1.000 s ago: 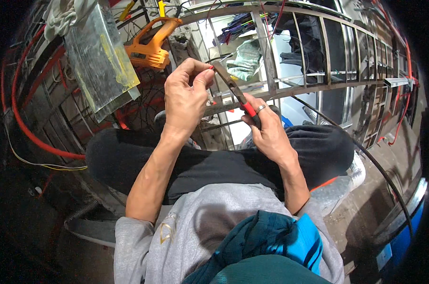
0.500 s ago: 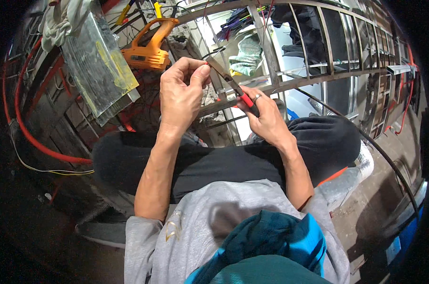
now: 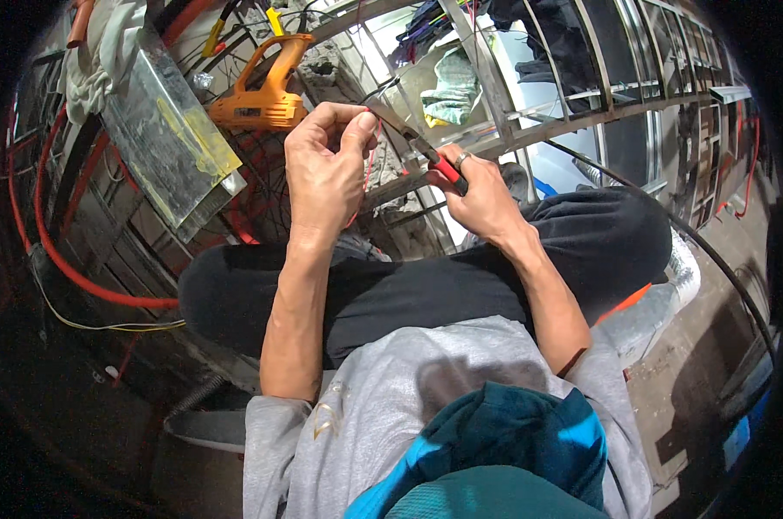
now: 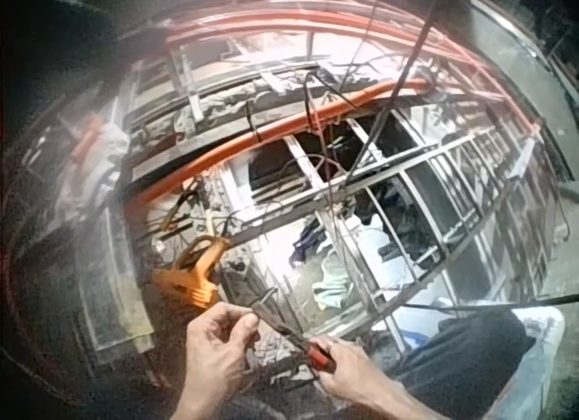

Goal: The person strips electrical wire insulation using pliers and connects the wires together by hand.

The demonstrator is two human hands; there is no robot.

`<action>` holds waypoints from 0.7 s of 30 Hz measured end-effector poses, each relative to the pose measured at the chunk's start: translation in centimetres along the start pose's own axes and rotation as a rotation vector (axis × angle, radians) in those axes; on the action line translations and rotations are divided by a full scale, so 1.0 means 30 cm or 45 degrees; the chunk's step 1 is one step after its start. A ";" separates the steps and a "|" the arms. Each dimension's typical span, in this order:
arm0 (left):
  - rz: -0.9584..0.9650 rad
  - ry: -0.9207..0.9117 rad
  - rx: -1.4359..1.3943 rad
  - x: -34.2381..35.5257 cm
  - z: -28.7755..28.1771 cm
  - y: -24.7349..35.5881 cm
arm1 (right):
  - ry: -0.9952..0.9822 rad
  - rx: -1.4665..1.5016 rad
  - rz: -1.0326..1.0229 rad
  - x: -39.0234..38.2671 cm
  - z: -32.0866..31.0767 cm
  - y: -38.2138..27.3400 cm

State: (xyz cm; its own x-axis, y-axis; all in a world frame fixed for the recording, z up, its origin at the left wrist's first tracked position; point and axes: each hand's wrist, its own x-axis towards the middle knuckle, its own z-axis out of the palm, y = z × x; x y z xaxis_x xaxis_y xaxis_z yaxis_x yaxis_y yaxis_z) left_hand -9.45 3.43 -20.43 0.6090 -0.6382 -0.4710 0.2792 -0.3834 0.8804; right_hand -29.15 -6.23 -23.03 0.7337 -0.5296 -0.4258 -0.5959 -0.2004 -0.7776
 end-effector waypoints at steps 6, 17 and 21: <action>0.040 -0.027 0.032 0.011 -0.003 -0.011 | 0.012 -0.042 0.006 0.015 0.011 0.026; 0.176 0.109 0.252 0.013 0.015 -0.006 | -0.116 -0.010 -0.052 -0.025 -0.040 -0.038; 0.229 0.134 0.347 -0.002 0.031 0.001 | -0.088 -0.044 -0.036 -0.055 -0.088 -0.130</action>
State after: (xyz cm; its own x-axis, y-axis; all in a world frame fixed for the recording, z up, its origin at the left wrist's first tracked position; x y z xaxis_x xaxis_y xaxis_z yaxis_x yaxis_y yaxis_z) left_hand -10.17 2.82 -20.43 0.7079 -0.6447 -0.2884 -0.0399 -0.4442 0.8950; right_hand -28.90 -6.75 -18.09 0.7705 -0.4653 -0.4356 -0.5845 -0.2433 -0.7740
